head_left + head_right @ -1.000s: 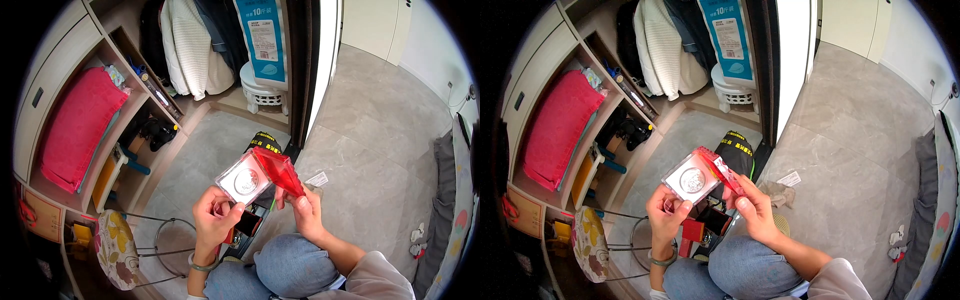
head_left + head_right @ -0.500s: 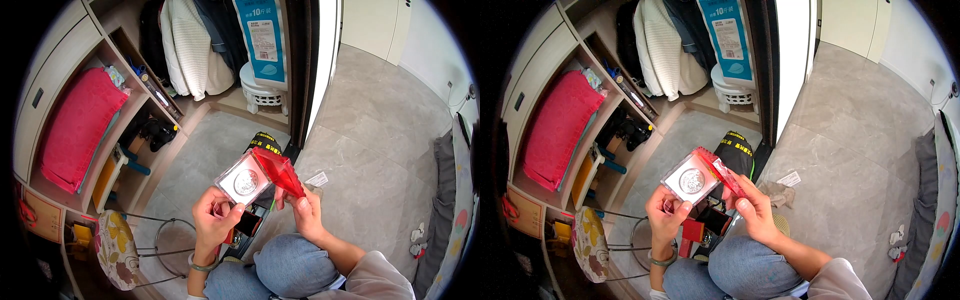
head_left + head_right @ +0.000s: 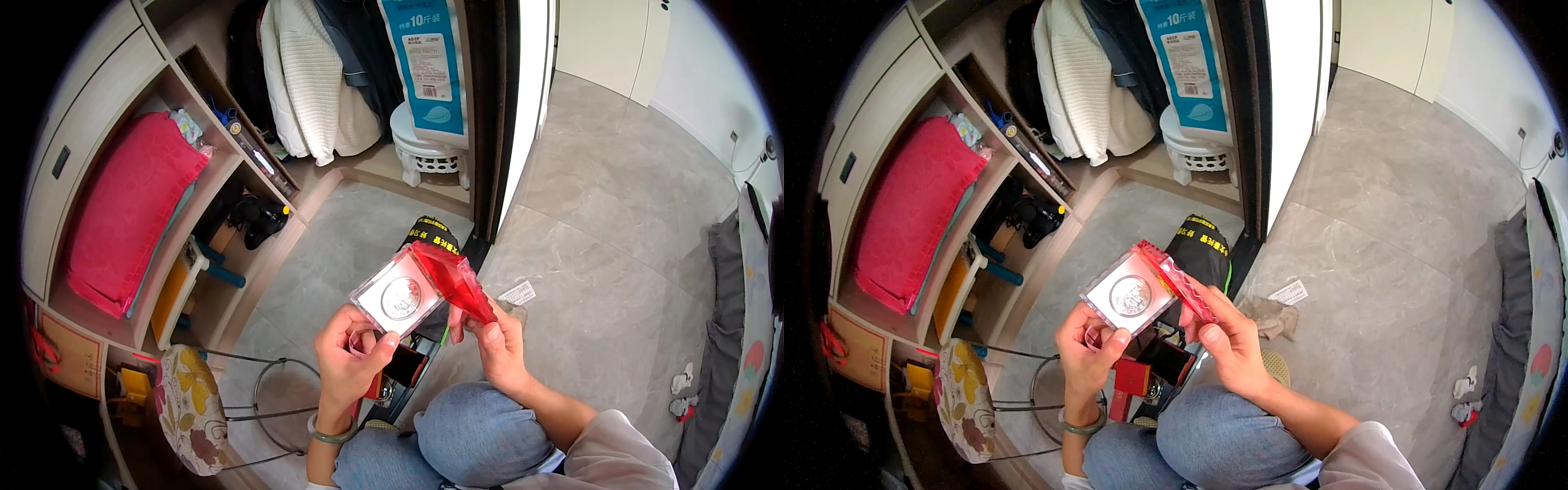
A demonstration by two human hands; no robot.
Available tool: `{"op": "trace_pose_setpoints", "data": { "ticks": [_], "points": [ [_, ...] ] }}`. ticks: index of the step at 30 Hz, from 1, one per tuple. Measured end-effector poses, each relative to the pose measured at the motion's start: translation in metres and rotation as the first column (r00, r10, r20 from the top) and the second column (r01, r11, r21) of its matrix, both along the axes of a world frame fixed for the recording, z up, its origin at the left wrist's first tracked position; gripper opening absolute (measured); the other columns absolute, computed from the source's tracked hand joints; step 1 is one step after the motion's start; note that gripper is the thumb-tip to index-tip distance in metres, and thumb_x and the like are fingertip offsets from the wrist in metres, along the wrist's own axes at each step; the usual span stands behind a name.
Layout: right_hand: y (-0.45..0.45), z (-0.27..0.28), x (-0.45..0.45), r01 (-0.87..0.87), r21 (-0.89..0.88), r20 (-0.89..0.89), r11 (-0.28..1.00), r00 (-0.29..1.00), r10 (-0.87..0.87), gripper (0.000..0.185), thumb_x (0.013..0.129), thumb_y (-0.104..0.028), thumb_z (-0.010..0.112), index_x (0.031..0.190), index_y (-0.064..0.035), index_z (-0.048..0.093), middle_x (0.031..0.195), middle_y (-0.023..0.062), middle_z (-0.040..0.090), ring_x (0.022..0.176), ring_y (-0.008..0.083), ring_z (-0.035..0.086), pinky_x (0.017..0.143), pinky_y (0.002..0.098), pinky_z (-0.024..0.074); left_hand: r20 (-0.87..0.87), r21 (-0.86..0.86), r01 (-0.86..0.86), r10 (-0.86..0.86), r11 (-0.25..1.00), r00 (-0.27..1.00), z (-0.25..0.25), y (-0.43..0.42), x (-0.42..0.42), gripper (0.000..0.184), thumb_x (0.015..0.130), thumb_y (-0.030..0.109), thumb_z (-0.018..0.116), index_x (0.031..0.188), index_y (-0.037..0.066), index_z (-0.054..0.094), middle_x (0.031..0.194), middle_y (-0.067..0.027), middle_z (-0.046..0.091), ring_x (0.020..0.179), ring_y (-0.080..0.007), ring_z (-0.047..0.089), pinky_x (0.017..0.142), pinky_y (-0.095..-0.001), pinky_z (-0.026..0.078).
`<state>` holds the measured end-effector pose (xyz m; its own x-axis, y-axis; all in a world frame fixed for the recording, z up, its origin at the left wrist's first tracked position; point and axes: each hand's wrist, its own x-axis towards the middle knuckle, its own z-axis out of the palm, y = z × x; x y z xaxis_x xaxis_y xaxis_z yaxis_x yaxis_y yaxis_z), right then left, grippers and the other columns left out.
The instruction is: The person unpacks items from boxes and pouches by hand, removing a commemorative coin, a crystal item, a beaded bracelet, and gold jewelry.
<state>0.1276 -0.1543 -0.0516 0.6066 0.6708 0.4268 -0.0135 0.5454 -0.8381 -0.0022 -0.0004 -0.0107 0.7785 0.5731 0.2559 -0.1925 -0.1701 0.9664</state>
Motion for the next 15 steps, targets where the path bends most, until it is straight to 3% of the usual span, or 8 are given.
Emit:
{"op": "trace_pose_setpoints", "data": {
  "ticks": [15],
  "points": [
    [0.0008,0.0014,-0.0003,0.0,0.017,-0.022,1.0,1.0,0.0,0.069,0.095,-0.047,0.054,0.142,0.0021,0.04,0.095,0.0044,0.051,0.078,0.0109,0.049,0.071,0.0242,0.0421,-0.007,-0.039,0.026,-0.026,0.999,1.0,-0.0001,0.0007,0.0011,0.019,0.08,-0.004,0.07,0.091,0.0,0.055,0.064,0.0073,0.049,0.054,0.0029,0.036,0.049,-0.0163,0.027]
  ]
}}
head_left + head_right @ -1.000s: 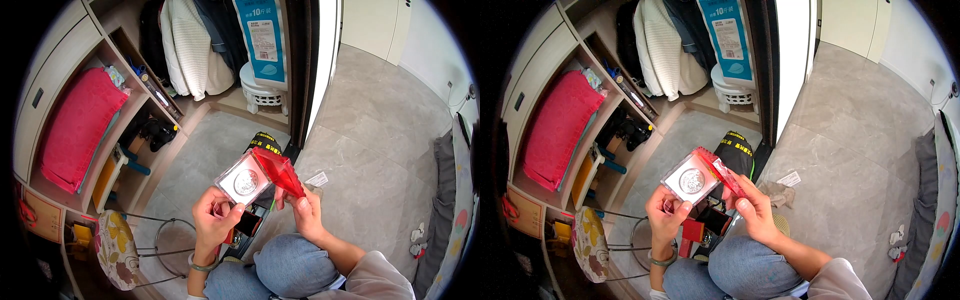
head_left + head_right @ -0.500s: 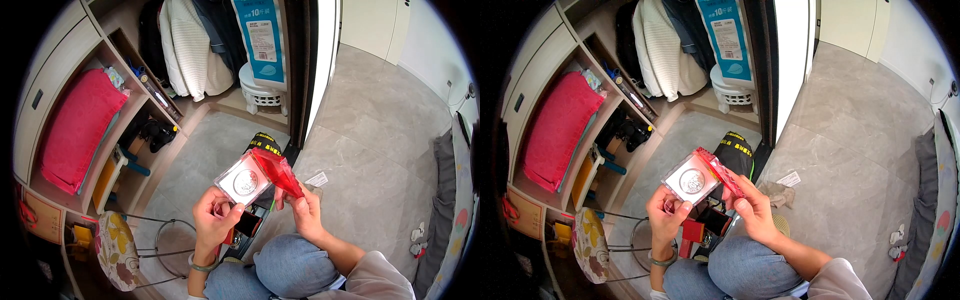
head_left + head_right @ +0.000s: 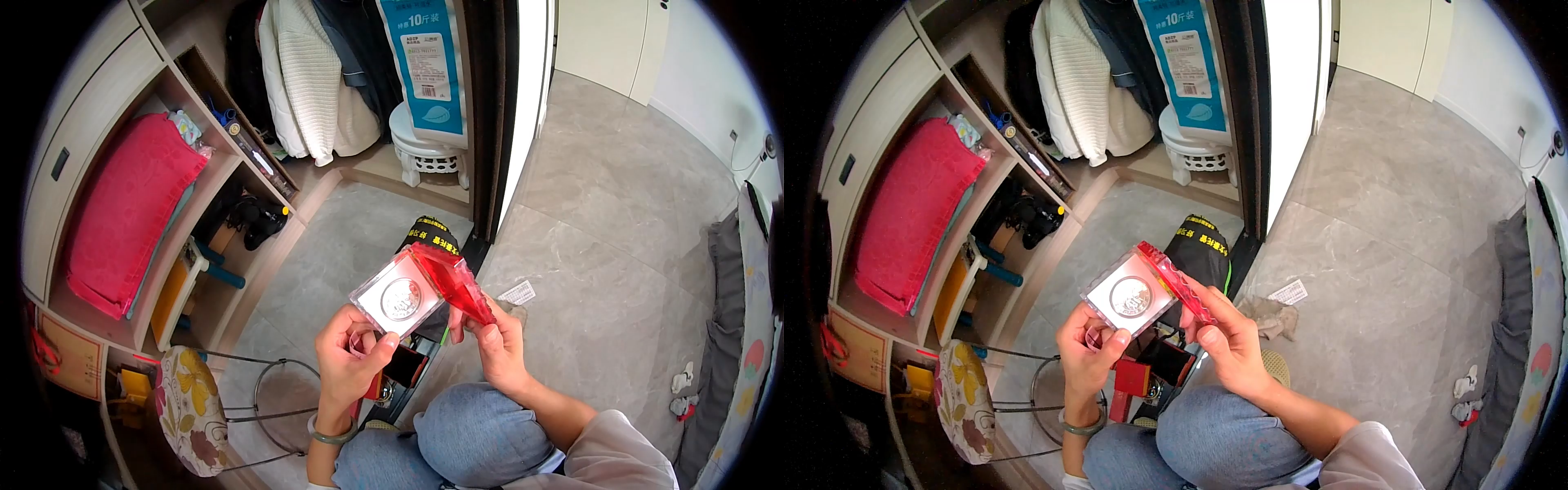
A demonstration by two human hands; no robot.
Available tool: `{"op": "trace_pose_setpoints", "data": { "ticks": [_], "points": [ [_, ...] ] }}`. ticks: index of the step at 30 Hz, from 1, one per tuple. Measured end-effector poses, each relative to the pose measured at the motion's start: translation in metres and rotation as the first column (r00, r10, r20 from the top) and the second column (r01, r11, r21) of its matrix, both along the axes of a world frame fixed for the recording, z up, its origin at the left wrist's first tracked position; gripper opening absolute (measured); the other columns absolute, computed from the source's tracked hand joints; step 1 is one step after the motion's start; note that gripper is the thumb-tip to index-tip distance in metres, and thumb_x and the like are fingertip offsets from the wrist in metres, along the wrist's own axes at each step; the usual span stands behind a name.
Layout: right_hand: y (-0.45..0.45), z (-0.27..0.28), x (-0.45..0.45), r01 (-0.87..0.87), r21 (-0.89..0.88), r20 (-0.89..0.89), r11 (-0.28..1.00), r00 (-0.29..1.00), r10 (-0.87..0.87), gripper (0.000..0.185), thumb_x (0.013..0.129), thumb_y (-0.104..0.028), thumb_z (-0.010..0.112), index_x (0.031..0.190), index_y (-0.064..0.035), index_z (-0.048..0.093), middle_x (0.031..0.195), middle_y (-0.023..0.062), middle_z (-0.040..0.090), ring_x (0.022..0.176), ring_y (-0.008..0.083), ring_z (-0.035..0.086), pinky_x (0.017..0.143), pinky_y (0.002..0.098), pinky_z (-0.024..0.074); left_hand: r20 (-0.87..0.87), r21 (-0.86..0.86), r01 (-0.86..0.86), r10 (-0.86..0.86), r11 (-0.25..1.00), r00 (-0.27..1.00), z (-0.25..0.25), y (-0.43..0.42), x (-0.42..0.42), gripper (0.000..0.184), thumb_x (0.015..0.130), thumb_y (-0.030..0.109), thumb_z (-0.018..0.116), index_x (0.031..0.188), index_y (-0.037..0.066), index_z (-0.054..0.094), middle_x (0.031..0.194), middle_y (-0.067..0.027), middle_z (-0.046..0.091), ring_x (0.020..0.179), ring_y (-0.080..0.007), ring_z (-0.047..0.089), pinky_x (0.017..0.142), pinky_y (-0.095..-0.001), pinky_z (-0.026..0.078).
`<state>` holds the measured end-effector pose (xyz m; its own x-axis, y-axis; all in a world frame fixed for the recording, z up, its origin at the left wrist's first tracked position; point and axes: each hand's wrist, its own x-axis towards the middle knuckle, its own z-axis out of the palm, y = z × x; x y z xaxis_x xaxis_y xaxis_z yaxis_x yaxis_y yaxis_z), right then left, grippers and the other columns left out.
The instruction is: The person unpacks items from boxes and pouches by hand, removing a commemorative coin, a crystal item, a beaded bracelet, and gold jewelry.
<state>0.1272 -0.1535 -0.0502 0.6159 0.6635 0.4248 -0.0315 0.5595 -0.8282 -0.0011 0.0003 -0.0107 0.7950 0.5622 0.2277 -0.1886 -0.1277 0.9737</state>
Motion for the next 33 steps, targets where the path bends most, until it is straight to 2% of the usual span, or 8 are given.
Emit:
{"op": "trace_pose_setpoints", "data": {
  "ticks": [18,24,27,29,30,32,33],
  "points": [
    [0.0,-0.003,0.0,0.015,-0.018,-0.005,1.0,1.0,-0.015,0.068,0.096,-0.047,0.053,0.141,0.0027,0.041,0.093,0.0043,0.051,0.076,0.0116,0.05,0.07,0.0249,0.0423,0.004,0.015,-0.019,0.019,1.0,1.0,0.001,-0.001,0.001,0.018,0.08,-0.005,0.069,0.091,-0.001,0.055,0.063,0.008,0.047,0.054,0.0029,0.035,0.049,-0.0166,0.026],
    [0.0,-0.001,0.0,0.013,-0.013,-0.002,1.0,1.0,-0.013,0.068,0.096,-0.046,0.053,0.141,0.0027,0.041,0.093,0.0042,0.051,0.076,0.0118,0.051,0.071,0.0251,0.0425,0.003,0.005,-0.004,0.004,1.0,1.0,0.0,-0.001,-0.001,0.017,0.08,-0.005,0.069,0.09,0.0,0.055,0.064,0.0077,0.048,0.055,0.0032,0.035,0.049,-0.0165,0.026],
    [-0.001,-0.001,0.0,0.009,-0.026,0.012,1.0,1.0,-0.009,0.067,0.097,-0.045,0.052,0.142,0.0025,0.039,0.095,0.0048,0.051,0.077,0.0116,0.051,0.07,0.0247,0.0426,0.004,-0.002,0.009,-0.009,1.0,1.0,0.0,0.0,-0.001,0.019,0.08,-0.005,0.069,0.094,-0.002,0.057,0.066,0.0066,0.052,0.054,0.0031,0.035,0.049,-0.0163,0.026],
    [0.001,0.003,-0.003,0.103,-0.086,-0.066,0.991,0.992,-0.109,0.053,0.1,-0.042,0.047,0.126,0.0044,0.054,0.09,0.004,0.052,0.075,0.0106,0.05,0.069,0.024,0.0427,-0.018,-0.031,0.053,-0.053,0.998,0.998,0.0,-0.002,0.001,0.026,0.079,-0.002,0.072,0.102,-0.002,0.06,0.072,0.0062,0.057,0.054,0.0037,0.035,0.048,-0.0159,0.025],
    [0.003,0.003,-0.003,0.103,-0.086,-0.066,0.991,0.992,-0.109,0.053,0.1,-0.042,0.047,0.126,0.0044,0.054,0.09,0.004,0.052,0.075,0.0106,0.05,0.069,0.024,0.0427,-0.018,-0.031,0.053,-0.054,0.998,0.998,0.001,-0.002,0.001,0.026,0.079,-0.002,0.072,0.102,-0.002,0.06,0.072,0.0062,0.057,0.054,0.0037,0.035,0.048,-0.0159,0.025],
    [0.009,0.004,0.002,0.211,-0.191,-0.153,0.959,0.958,-0.241,0.046,0.103,-0.04,0.041,0.097,0.0017,0.059,0.079,0.0023,0.053,0.072,0.0093,0.049,0.066,0.0239,0.0417,-0.209,-0.004,0.155,-0.152,0.988,0.966,0.005,-0.004,0.001,0.035,0.077,0.0,0.075,0.11,-0.002,0.062,0.078,0.0062,0.061,0.054,0.0039,0.034,0.047,-0.0155,0.025],
    [0.011,0.004,0.005,0.211,-0.19,-0.154,0.959,0.958,-0.241,0.046,0.103,-0.04,0.041,0.097,0.0017,0.059,0.079,0.0023,0.053,0.072,0.0093,0.049,0.066,0.0239,0.0417,-0.268,0.032,0.228,-0.211,0.973,0.94,0.004,-0.004,0.0,0.037,0.076,0.004,0.077,0.11,0.0,0.063,0.082,0.0052,0.065,0.054,0.0046,0.034,0.047,-0.0157,0.025]
  ]
}}
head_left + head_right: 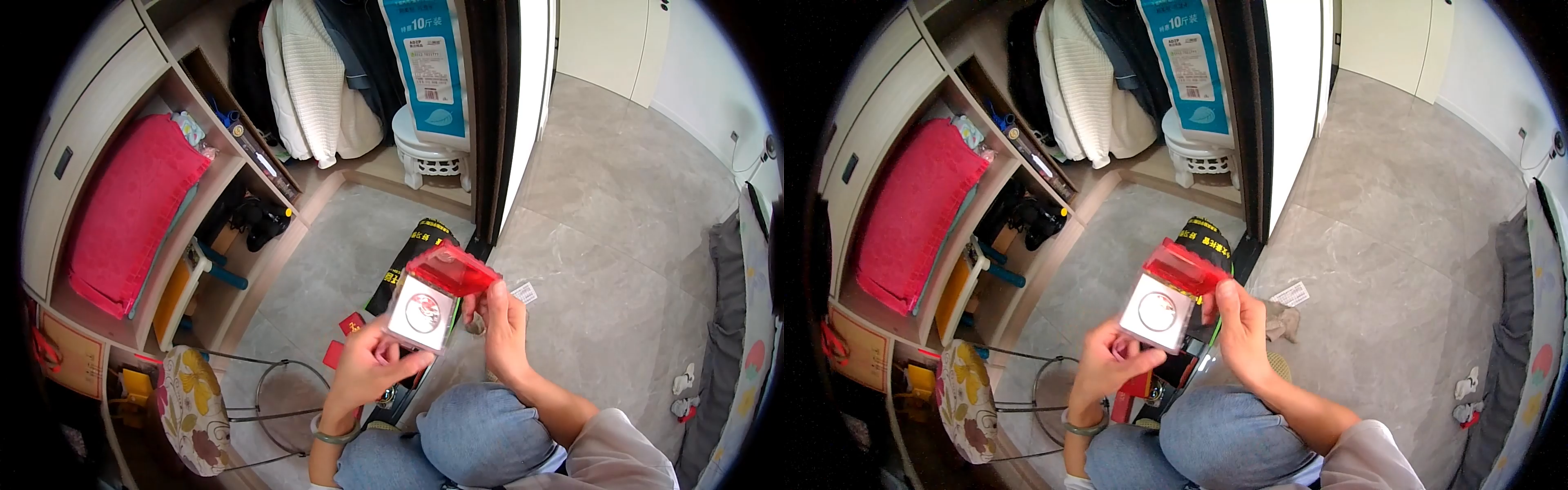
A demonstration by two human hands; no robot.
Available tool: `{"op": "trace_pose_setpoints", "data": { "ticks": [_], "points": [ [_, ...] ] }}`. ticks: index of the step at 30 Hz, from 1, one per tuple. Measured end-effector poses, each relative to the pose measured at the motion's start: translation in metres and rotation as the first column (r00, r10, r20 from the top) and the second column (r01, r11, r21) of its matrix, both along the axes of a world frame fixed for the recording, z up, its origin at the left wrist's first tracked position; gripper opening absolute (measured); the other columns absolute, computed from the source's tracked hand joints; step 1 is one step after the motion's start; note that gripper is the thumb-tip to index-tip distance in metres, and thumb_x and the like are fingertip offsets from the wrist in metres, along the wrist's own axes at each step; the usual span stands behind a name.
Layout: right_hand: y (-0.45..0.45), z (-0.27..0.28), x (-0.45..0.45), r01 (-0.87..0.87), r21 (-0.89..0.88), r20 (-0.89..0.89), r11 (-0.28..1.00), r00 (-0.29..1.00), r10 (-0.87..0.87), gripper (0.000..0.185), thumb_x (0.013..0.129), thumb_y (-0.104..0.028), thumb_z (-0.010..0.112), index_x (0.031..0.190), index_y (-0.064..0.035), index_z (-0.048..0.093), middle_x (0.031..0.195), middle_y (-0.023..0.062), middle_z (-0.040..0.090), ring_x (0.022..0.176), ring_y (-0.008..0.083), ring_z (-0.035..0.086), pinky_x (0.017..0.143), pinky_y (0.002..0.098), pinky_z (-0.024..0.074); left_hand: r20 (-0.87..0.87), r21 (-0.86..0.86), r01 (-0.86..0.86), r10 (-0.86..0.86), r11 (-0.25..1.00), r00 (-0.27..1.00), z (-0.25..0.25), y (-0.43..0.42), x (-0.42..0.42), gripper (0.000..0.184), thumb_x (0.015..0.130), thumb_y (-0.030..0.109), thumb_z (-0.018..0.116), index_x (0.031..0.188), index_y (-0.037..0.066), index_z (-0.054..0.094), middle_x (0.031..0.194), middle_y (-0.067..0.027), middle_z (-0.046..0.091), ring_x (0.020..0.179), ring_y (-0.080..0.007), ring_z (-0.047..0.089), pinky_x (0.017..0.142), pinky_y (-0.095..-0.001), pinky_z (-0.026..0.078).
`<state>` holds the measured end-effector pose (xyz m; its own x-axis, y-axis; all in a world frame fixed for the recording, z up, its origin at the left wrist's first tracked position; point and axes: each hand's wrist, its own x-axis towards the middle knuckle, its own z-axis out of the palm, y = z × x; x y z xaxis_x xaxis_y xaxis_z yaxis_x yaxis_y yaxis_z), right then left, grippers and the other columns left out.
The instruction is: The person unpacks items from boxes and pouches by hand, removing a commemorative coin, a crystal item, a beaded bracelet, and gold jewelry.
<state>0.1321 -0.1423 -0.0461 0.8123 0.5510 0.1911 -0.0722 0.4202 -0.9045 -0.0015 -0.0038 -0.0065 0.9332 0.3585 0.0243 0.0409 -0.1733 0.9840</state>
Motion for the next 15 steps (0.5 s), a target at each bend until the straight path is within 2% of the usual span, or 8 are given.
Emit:
{"op": "trace_pose_setpoints", "data": {
  "ticks": [3,5,6,8,9,12,14,15],
  "points": [
    [0.005,-0.002,0.006,0.071,-0.082,-0.053,0.994,0.996,-0.075,0.048,0.104,-0.04,0.037,0.079,-0.0025,0.054,0.069,0.0,0.051,0.069,0.0084,0.048,0.063,0.0246,0.0403,-0.096,0.168,0.194,-0.18,0.966,0.979,0.007,0.0,0.002,0.037,0.079,0.008,0.077,0.112,-0.001,0.061,0.084,0.0011,0.068,0.059,0.0026,0.043,0.05,-0.0161,0.032],
    [0.005,-0.003,0.007,0.05,-0.074,-0.115,0.996,0.992,-0.058,0.049,0.104,-0.041,0.037,0.081,-0.0021,0.056,0.069,-0.0003,0.049,0.067,0.0082,0.045,0.061,0.0248,0.0375,-0.048,-0.24,0.175,-0.192,0.955,0.98,-0.001,-0.005,0.003,0.041,0.083,0.013,0.074,0.117,-0.002,0.057,0.087,-0.0037,0.069,0.068,-0.0011,0.053,0.058,-0.0169,0.038],
    [0.005,-0.005,0.008,0.05,-0.074,-0.115,0.996,0.992,-0.059,0.049,0.104,-0.041,0.037,0.081,-0.0021,0.056,0.069,-0.0003,0.049,0.067,0.0082,0.045,0.061,0.0248,0.0375,-0.049,-0.24,0.175,-0.192,0.955,0.98,-0.006,-0.001,0.003,0.041,0.083,0.013,0.074,0.117,-0.002,0.057,0.087,-0.0037,0.069,0.068,-0.0011,0.053,0.058,-0.0169,0.038],
    [0.005,-0.009,0.009,0.055,-0.102,-0.062,0.993,0.996,-0.062,0.048,0.104,-0.041,0.038,0.081,-0.0025,0.056,0.069,-0.0014,0.048,0.066,0.0074,0.042,0.06,0.0241,0.0353,-0.024,-0.035,0.032,-0.033,0.999,0.999,-0.015,0.008,0.001,0.046,0.086,0.014,0.071,0.124,-0.003,0.051,0.088,-0.0069,0.068,0.076,-0.0046,0.058,0.064,-0.0174,0.041],
    [0.004,-0.007,0.009,0.055,-0.103,-0.063,0.993,0.996,-0.062,0.048,0.104,-0.041,0.038,0.081,-0.0025,0.056,0.069,-0.0014,0.048,0.066,0.0074,0.042,0.06,0.0241,0.0353,0.087,-0.091,-0.038,0.046,0.995,0.995,-0.016,0.004,0.003,0.051,0.087,0.016,0.07,0.129,-0.001,0.047,0.089,-0.0069,0.067,0.072,-0.003,0.055,0.063,-0.0165,0.039],
    [0.003,0.0,0.006,0.038,-0.161,-0.04,0.986,0.998,-0.045,0.046,0.104,-0.039,0.038,0.084,-0.0026,0.057,0.068,-0.0021,0.046,0.066,0.0065,0.04,0.06,0.0235,0.0337,0.064,0.027,-0.096,0.094,0.995,0.993,-0.001,-0.002,0.005,0.059,0.087,0.018,0.071,0.136,0.001,0.042,0.088,-0.0052,0.067,0.067,-0.0028,0.05,0.059,-0.0174,0.037],
    [0.002,0.0,0.005,-0.039,-0.139,0.033,0.99,0.998,0.044,0.044,0.104,-0.038,0.039,0.087,-0.0026,0.059,0.071,-0.0022,0.047,0.067,0.0054,0.04,0.06,0.0228,0.033,0.051,0.101,-0.099,0.094,0.99,0.994,0.006,-0.004,0.006,0.049,0.087,0.016,0.07,0.13,0.001,0.051,0.083,-0.0056,0.066,0.061,-0.0032,0.046,0.054,-0.0194,0.036],
    [0.001,-0.002,0.006,-0.04,-0.139,0.032,0.989,0.998,0.045,0.044,0.104,-0.038,0.039,0.087,-0.0026,0.059,0.071,-0.0022,0.047,0.067,0.0054,0.04,0.06,0.0228,0.033,0.076,0.24,-0.101,0.085,0.966,0.993,0.002,-0.001,0.006,0.04,0.087,0.014,0.07,0.122,-0.001,0.057,0.08,-0.007,0.065,0.059,-0.0048,0.047,0.053,-0.0206,0.037]
  ]
}}
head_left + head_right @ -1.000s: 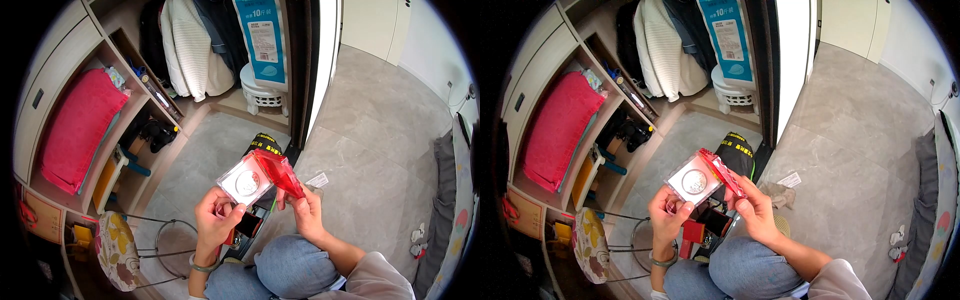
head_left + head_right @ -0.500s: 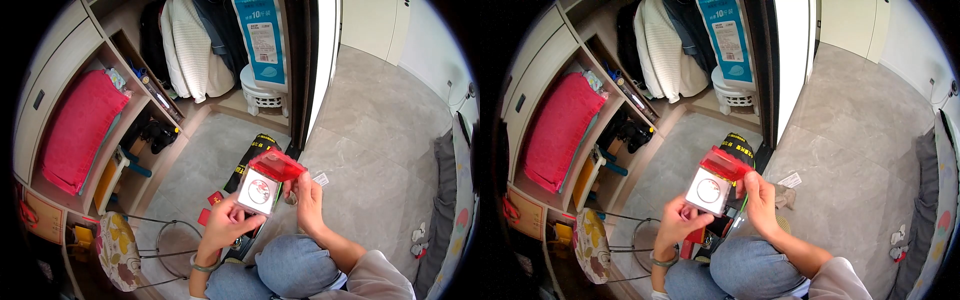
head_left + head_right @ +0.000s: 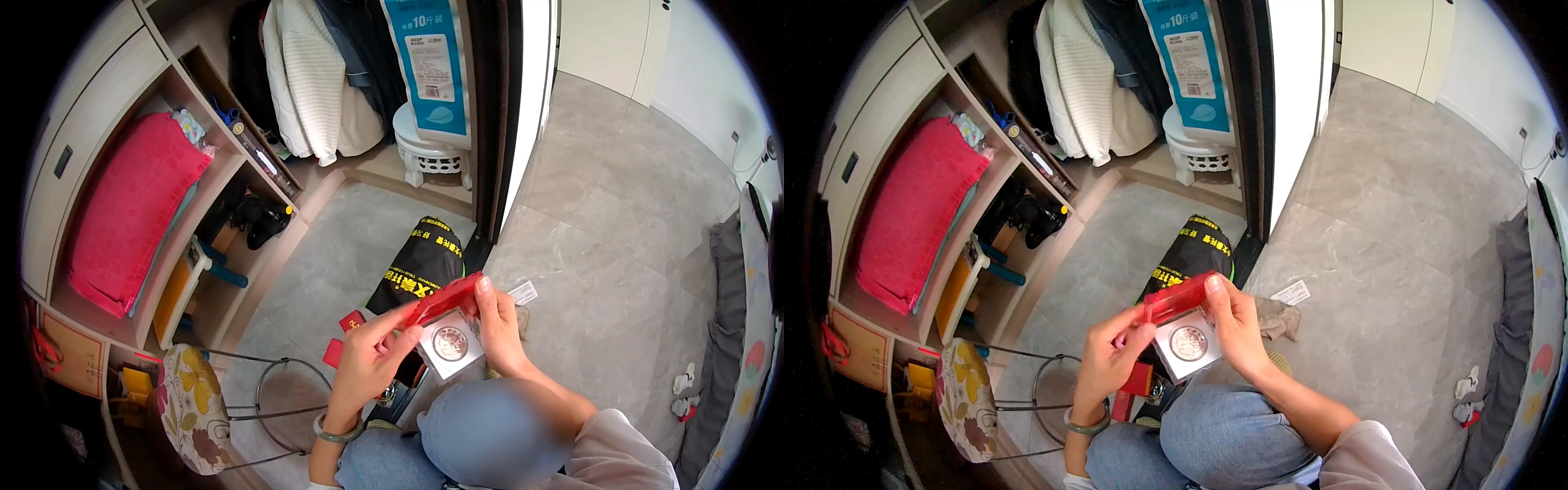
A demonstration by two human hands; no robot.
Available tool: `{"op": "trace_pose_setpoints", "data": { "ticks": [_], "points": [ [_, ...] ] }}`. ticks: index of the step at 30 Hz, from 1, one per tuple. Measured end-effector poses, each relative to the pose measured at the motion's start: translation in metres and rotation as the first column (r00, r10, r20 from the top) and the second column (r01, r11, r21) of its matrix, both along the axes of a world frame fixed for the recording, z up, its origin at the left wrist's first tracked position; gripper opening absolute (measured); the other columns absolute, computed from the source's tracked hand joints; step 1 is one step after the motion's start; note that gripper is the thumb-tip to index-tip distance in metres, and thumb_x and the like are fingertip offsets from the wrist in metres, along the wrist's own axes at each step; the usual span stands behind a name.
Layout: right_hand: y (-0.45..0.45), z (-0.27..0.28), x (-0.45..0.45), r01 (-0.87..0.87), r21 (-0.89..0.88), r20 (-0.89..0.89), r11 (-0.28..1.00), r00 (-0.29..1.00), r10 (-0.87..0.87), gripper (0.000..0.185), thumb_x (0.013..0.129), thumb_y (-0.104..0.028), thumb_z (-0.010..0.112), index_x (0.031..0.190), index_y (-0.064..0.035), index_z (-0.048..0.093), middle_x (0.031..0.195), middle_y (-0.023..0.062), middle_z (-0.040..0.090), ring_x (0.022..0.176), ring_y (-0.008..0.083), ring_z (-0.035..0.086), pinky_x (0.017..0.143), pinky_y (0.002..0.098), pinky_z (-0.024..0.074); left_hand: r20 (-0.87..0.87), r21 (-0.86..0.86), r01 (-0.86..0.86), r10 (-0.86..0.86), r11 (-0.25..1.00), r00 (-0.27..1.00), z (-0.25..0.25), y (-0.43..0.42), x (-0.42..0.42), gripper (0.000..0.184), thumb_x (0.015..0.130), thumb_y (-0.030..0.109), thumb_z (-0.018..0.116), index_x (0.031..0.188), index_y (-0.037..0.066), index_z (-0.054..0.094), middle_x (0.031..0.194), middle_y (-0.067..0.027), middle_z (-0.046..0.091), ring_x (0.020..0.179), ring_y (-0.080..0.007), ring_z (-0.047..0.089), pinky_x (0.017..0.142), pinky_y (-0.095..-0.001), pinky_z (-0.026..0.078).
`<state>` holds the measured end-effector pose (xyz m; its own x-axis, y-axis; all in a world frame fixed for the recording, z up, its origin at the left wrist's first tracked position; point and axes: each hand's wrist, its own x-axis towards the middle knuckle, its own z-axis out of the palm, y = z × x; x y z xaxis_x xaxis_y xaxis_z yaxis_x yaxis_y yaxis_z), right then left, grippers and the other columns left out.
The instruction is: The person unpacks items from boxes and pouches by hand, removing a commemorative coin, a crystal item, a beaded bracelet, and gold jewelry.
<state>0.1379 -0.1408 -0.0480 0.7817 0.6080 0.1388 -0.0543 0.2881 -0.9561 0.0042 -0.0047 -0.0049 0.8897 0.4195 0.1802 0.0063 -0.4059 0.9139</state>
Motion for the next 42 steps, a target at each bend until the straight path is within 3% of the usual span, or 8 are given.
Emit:
{"op": "trace_pose_setpoints", "data": {
  "ticks": [2,4,8,11,13,16,22,42],
  "points": [
    [-0.002,-0.007,0.002,-0.092,-0.003,-0.029,0.996,0.995,0.092,0.038,0.104,-0.035,0.039,0.102,-0.002,0.058,0.078,-0.0009,0.051,0.072,0.006,0.043,0.065,0.0223,0.0355,0.012,0.143,-0.002,0.0,0.99,1.0,-0.003,0.001,0.001,0.032,0.087,0.011,0.069,0.115,-0.003,0.062,0.077,-0.0084,0.064,0.057,-0.0065,0.048,0.052,-0.0219,0.038],
    [0.002,-0.002,-0.003,-0.096,0.049,-0.02,0.994,0.995,0.097,0.04,0.104,-0.037,0.038,0.109,-0.0015,0.055,0.083,0.0005,0.051,0.076,0.0077,0.044,0.069,0.023,0.0359,0.223,0.282,-0.171,0.108,0.944,0.969,-0.004,-0.001,0.005,0.02,0.088,0.008,0.066,0.103,-0.006,0.067,0.073,-0.0114,0.063,0.056,-0.0118,0.051,0.052,-0.0241,0.039],
    [0.003,0.005,-0.006,-0.179,0.1,0.042,0.979,0.984,0.175,0.046,0.101,-0.037,0.042,0.131,-0.0016,0.043,0.101,0.0038,0.051,0.092,0.0108,0.046,0.082,0.0254,0.0381,0.308,0.38,-0.307,0.194,0.872,0.931,-0.004,0.001,0.001,0.021,0.088,0.005,0.066,0.106,-0.006,0.066,0.074,-0.0126,0.062,0.057,-0.0168,0.054,0.053,-0.026,0.041],
    [0.001,0.009,-0.01,-0.195,0.038,0.008,0.98,0.981,0.194,0.047,0.099,-0.035,0.047,0.132,-0.0023,0.042,0.106,0.0045,0.051,0.099,0.0112,0.047,0.087,0.0264,0.0389,0.312,0.414,-0.398,0.284,0.818,0.907,0.004,-0.002,0.0,0.021,0.087,0.003,0.066,0.106,-0.006,0.067,0.074,-0.0131,0.063,0.058,-0.0185,0.056,0.054,-0.0274,0.043],
    [0.0,0.006,-0.01,-0.238,0.067,-0.052,0.969,0.969,0.242,0.047,0.098,-0.035,0.05,0.13,-0.0021,0.045,0.106,0.0038,0.053,0.1,0.011,0.048,0.087,0.0265,0.0393,0.498,0.489,-0.513,0.257,0.705,0.828,0.005,0.0,0.002,0.021,0.086,0.001,0.066,0.106,-0.006,0.067,0.075,-0.0141,0.064,0.062,-0.0203,0.059,0.057,-0.0285,0.047],
    [-0.004,0.009,-0.012,-0.433,0.073,-0.111,0.898,0.892,0.439,0.039,0.098,-0.024,0.057,0.127,0.0013,0.05,0.112,0.0052,0.059,0.106,0.0103,0.053,0.095,0.028,0.0413,0.505,0.538,-0.552,0.281,0.637,0.816,0.007,-0.002,-0.005,0.023,0.083,-0.005,0.063,0.105,-0.008,0.066,0.079,-0.016,0.066,0.066,-0.0232,0.063,0.061,-0.03,0.05],
    [-0.008,0.013,-0.018,-0.392,0.131,-0.075,0.911,0.912,0.403,0.033,0.097,-0.017,0.057,0.125,0.0017,0.051,0.11,0.0036,0.059,0.104,0.0104,0.053,0.094,0.0284,0.0426,0.615,0.522,-0.584,0.2,0.622,0.763,0.001,0.001,-0.007,0.03,0.072,-0.011,0.06,0.101,-0.01,0.067,0.085,-0.0197,0.069,0.073,-0.0285,0.068,0.067,-0.0315,0.054],
    [-0.013,0.002,-0.017,-0.349,0.252,0.057,0.902,0.936,0.347,0.032,0.097,-0.016,0.057,0.122,0.0022,0.05,0.11,0.0041,0.056,0.106,0.0111,0.051,0.095,0.028,0.0402,0.629,0.528,-0.583,0.177,0.618,0.757,-0.009,0.0,-0.015,0.03,0.071,-0.002,0.069,0.1,-0.007,0.069,0.085,-0.0181,0.07,0.074,-0.0292,0.07,0.07,-0.0331,0.055]
  ]
}}
